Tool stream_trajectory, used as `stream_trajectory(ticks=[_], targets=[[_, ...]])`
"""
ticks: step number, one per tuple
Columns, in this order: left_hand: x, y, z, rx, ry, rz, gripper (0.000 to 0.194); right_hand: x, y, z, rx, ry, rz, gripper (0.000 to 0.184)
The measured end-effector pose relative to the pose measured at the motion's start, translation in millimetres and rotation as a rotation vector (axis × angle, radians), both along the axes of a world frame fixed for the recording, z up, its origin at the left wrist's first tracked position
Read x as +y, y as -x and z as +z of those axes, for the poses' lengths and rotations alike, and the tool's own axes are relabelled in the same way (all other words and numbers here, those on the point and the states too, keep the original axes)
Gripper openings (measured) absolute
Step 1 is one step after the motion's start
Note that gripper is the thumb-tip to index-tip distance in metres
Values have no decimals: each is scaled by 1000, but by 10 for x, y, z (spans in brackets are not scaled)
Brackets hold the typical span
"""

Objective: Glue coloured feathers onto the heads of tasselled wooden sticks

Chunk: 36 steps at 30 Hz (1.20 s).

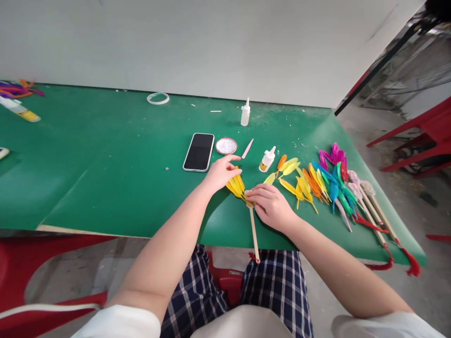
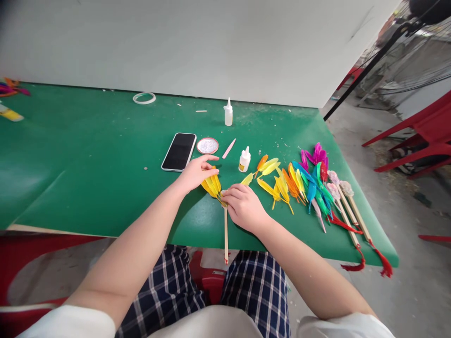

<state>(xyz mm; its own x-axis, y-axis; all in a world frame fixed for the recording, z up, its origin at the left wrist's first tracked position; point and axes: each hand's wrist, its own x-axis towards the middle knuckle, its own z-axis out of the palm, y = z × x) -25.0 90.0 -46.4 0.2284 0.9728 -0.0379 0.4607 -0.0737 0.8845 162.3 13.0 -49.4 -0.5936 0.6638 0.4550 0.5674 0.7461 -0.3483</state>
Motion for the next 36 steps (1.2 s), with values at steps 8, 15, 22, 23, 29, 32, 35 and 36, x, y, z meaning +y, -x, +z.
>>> stream_trajectory(ticks=[8, 15, 22, 23, 29, 32, 35, 36], targets=[[10, 74, 51, -53, 29, 56, 36, -8, 1, 7, 19, -9, 3, 21], [-7, 153, 84, 42, 64, 43, 39, -8, -3, 0, 8, -27, 12, 20], [-49, 206, 167, 5, 255, 16, 44, -9, -4, 6, -27, -45, 10, 20], [-58, 227, 187, -2, 288, 0, 45, -11, -2, 7, -34, -49, 7, 20], [-121, 294, 261, -28, 384, -116, 62, -35, 12, 14, -116, -101, -18, 20], [-129, 278, 251, -27, 392, -127, 65, -48, 22, 19, -150, -134, -22, 21], [-127, 271, 235, -26, 394, -123, 65, -53, 30, 23, -166, -147, -23, 20], [-126, 272, 232, -26, 394, -121, 65, -53, 31, 24, -168, -147, -24, 20]])
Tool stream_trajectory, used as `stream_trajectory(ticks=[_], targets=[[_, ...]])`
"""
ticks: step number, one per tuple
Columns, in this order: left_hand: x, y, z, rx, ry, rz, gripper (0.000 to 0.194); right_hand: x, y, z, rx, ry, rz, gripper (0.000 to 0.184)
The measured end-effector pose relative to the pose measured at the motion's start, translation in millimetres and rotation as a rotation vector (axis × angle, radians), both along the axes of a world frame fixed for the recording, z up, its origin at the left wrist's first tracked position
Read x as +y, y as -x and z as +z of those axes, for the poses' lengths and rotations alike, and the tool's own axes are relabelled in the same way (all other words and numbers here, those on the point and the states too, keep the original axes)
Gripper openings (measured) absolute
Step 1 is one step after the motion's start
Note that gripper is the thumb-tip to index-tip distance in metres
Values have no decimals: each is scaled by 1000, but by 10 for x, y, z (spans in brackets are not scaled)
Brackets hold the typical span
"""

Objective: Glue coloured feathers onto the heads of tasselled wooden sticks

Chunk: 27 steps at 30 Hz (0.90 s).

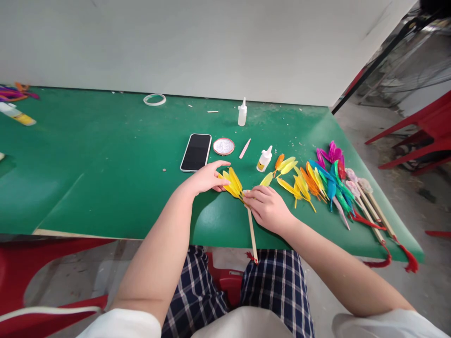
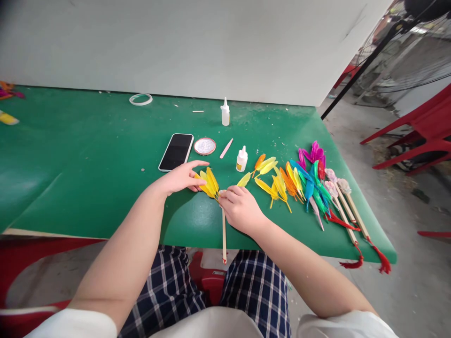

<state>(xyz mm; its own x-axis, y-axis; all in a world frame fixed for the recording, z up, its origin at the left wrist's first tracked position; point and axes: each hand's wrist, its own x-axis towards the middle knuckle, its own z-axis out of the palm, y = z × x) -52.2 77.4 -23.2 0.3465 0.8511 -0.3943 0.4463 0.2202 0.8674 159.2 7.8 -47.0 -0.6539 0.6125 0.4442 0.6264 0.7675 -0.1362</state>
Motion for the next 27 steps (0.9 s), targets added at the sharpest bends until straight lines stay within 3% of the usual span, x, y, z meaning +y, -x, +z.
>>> stream_trajectory(ticks=[13, 27], targets=[[-18, 16, -5, 16, -17, -10, 65, 24, -14, -7, 62, 57, 22, 19], [21, -120, -118, -33, -150, 79, 73, 27, -27, -4, 64, 68, 26, 21]])
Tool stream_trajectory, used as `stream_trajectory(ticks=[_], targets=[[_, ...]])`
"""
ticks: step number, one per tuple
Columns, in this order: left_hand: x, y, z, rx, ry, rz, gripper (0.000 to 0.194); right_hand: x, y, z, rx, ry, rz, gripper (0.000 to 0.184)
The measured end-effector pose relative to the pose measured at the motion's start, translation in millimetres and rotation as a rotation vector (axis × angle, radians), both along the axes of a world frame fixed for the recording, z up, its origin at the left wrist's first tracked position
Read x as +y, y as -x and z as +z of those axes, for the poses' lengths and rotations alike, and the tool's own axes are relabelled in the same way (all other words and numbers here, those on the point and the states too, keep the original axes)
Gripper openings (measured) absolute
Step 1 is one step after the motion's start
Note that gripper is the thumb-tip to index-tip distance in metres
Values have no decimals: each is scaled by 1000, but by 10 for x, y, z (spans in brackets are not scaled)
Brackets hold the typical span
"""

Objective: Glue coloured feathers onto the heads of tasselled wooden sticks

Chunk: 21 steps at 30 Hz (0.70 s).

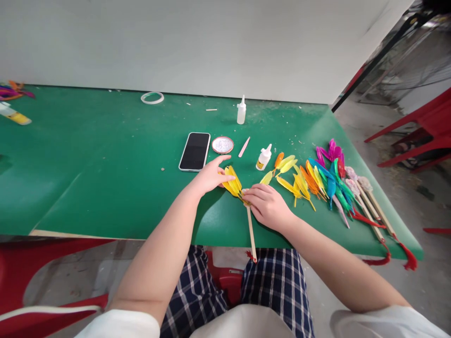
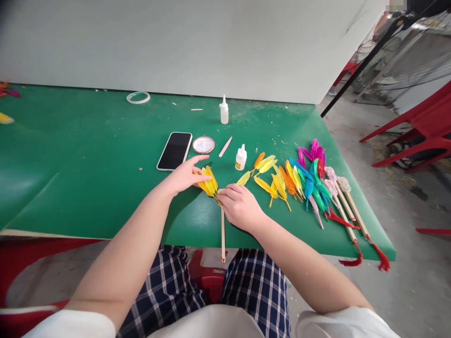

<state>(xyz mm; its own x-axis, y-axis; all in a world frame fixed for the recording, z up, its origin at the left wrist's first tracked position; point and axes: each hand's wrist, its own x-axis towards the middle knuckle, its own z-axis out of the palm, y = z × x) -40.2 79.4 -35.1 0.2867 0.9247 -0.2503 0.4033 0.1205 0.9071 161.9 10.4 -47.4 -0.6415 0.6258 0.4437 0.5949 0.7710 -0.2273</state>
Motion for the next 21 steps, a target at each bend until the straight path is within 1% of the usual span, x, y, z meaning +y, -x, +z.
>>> stream_trajectory(ticks=[3, 7, 12, 19, 21], targets=[[-2, -20, 2, 13, -27, -4, 68, 3, 5, 6, 2, 6, -8, 22], [-3, -25, 18, 11, 1, -19, 64, 7, 14, 7, 21, 35, -16, 22], [-6, -17, 21, 30, -10, -34, 60, 14, 26, 5, 62, 55, -36, 22], [-13, -19, 25, 34, 5, -45, 52, 11, 46, -5, 76, 37, -54, 22], [-1, -18, 16, 61, -21, -41, 47, 8, 44, -9, 76, 35, -48, 22]])
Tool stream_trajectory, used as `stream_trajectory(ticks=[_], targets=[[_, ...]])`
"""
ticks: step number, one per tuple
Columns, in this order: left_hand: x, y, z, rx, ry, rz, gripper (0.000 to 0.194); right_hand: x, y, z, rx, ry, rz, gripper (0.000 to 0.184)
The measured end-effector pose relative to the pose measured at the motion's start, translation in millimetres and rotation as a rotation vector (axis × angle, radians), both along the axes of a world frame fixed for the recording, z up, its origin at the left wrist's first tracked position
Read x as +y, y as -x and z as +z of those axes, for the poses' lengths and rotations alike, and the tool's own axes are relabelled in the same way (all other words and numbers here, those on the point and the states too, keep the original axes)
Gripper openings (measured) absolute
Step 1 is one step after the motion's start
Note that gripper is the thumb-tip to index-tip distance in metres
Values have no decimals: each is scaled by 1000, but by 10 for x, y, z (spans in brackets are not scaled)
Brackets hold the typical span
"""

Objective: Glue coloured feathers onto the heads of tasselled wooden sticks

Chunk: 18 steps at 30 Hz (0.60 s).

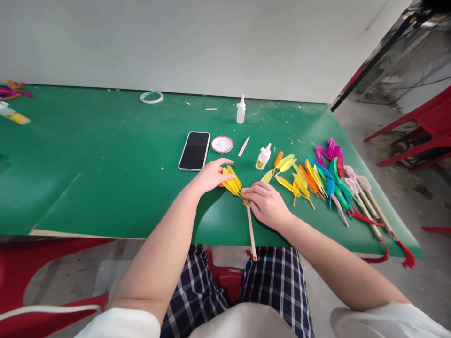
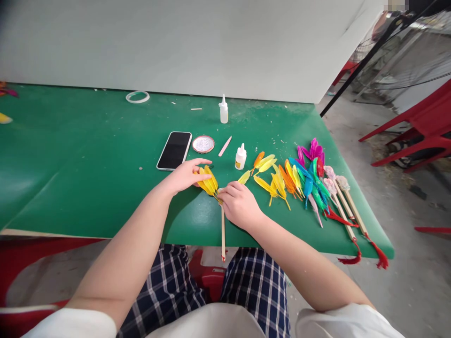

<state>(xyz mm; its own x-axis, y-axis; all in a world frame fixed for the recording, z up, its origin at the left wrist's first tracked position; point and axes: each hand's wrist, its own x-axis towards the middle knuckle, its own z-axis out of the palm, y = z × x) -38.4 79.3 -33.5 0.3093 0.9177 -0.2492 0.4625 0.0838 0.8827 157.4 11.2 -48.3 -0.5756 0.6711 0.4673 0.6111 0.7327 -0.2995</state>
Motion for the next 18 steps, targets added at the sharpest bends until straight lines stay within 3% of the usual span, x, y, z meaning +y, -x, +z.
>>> stream_trajectory(ticks=[6, 18], targets=[[91, 12, -42, 91, -213, 71, 36, -3, -33, 15, 8, -57, -5, 22], [101, -63, -71, -16, -175, -34, 51, 8, -28, 6, -28, -68, -10, 21]])
